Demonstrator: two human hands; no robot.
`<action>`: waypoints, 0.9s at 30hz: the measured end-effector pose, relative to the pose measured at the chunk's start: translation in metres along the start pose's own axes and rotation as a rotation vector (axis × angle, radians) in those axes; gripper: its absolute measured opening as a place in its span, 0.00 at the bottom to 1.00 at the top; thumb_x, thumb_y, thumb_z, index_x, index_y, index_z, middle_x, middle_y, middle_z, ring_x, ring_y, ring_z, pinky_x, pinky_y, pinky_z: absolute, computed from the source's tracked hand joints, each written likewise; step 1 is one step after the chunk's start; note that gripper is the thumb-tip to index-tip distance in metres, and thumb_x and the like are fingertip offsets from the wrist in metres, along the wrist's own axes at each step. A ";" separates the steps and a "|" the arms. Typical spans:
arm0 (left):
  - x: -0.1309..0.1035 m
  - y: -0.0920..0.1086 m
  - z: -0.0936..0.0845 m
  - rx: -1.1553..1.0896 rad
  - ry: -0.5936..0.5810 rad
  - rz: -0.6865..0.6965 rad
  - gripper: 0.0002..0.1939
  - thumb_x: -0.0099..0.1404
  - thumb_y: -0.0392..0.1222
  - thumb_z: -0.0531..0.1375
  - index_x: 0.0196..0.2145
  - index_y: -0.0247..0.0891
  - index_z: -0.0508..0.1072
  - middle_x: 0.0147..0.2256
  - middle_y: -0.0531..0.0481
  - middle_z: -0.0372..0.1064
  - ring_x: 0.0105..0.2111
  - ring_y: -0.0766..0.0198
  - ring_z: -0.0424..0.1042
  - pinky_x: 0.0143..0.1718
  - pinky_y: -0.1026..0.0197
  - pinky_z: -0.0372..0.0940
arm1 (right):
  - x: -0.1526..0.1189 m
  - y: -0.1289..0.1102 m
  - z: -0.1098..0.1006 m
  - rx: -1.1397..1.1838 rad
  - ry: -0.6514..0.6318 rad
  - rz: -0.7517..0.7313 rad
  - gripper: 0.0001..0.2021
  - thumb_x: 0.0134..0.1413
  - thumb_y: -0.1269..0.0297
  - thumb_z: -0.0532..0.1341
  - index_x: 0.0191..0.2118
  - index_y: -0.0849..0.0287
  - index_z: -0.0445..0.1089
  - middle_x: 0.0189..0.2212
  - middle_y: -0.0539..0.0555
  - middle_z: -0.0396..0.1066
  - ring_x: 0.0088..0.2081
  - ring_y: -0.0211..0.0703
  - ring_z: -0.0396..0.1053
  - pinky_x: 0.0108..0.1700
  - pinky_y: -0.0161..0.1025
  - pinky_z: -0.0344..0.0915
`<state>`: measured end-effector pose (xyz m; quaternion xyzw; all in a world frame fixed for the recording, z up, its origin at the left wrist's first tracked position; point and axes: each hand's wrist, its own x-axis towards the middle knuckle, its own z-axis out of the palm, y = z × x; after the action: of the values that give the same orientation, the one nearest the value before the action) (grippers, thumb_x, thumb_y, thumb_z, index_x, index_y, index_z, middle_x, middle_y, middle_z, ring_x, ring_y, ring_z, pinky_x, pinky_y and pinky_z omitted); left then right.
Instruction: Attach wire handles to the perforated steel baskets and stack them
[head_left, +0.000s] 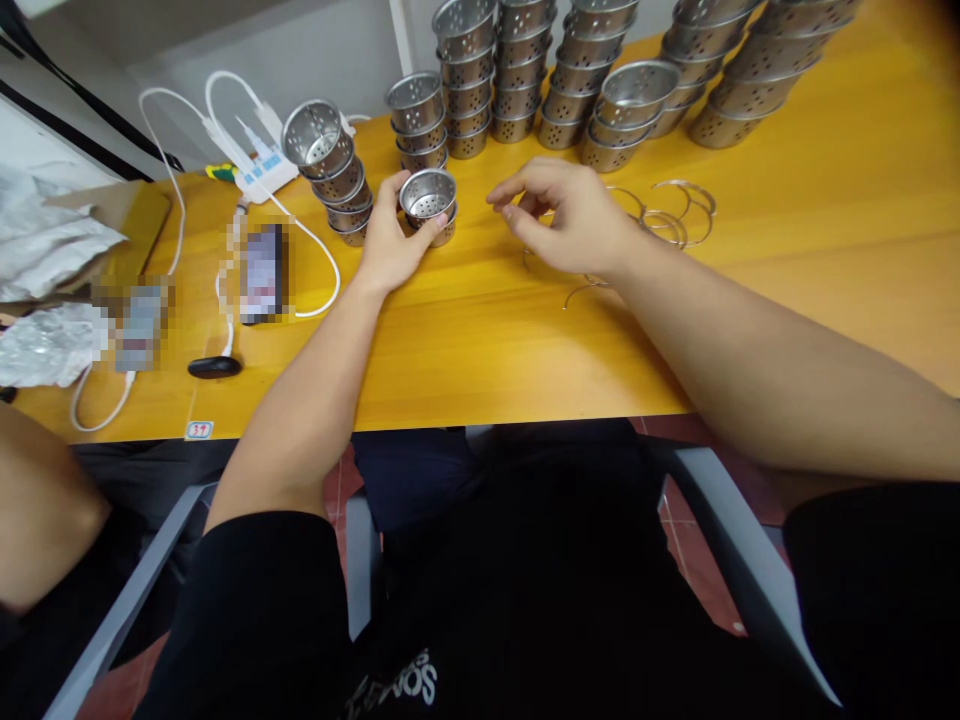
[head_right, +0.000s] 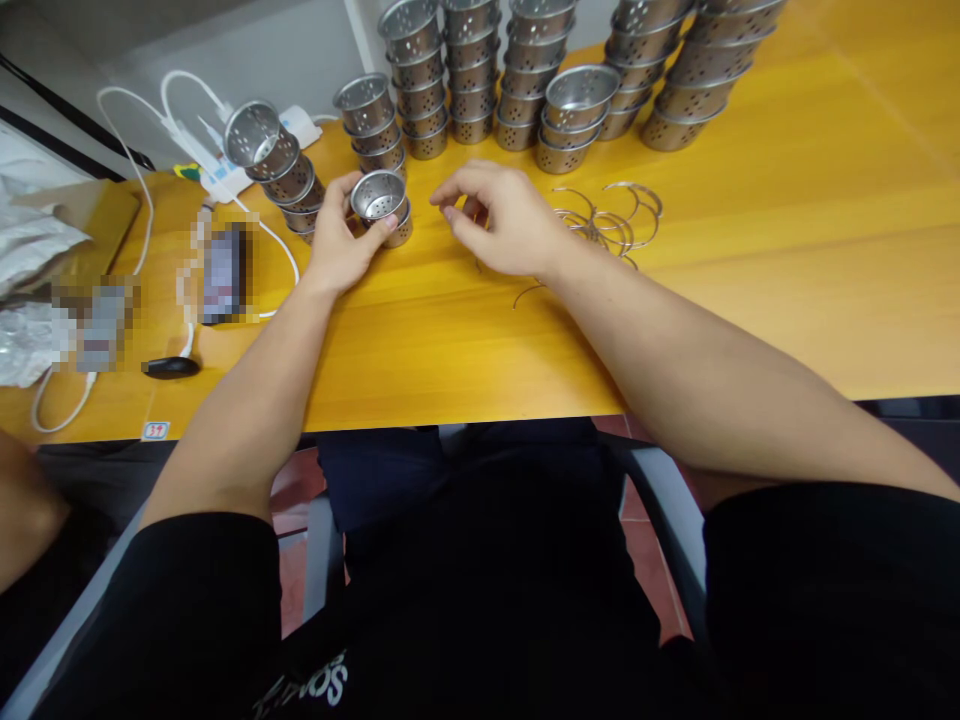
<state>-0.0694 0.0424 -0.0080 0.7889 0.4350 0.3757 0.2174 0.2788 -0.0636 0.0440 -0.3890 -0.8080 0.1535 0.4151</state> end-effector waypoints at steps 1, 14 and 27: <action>0.000 0.001 -0.001 0.002 0.005 -0.005 0.59 0.66 0.94 0.74 0.81 0.62 0.67 0.84 0.42 0.74 0.83 0.31 0.75 0.92 0.23 0.66 | 0.000 0.000 0.000 -0.013 0.004 -0.007 0.23 0.86 0.28 0.72 0.62 0.39 0.90 0.55 0.58 0.90 0.45 0.64 0.87 0.52 0.67 0.92; -0.004 0.022 -0.004 -0.103 0.047 -0.062 0.55 0.63 0.83 0.85 0.75 0.56 0.74 0.82 0.40 0.78 0.83 0.30 0.75 0.94 0.25 0.64 | -0.001 0.001 0.001 0.014 -0.021 0.014 0.22 0.88 0.29 0.72 0.62 0.39 0.90 0.56 0.57 0.90 0.47 0.63 0.87 0.56 0.63 0.90; -0.011 0.042 -0.006 0.087 0.004 0.013 0.67 0.71 0.92 0.75 0.91 0.64 0.55 0.90 0.40 0.64 0.95 0.30 0.57 0.99 0.24 0.51 | 0.009 0.044 -0.038 -0.197 0.283 0.124 0.11 0.86 0.53 0.72 0.64 0.47 0.81 0.60 0.65 0.81 0.57 0.69 0.82 0.66 0.69 0.84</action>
<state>-0.0559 0.0110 0.0199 0.7998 0.4462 0.3592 0.1795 0.3278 -0.0307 0.0468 -0.4944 -0.7273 0.0427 0.4742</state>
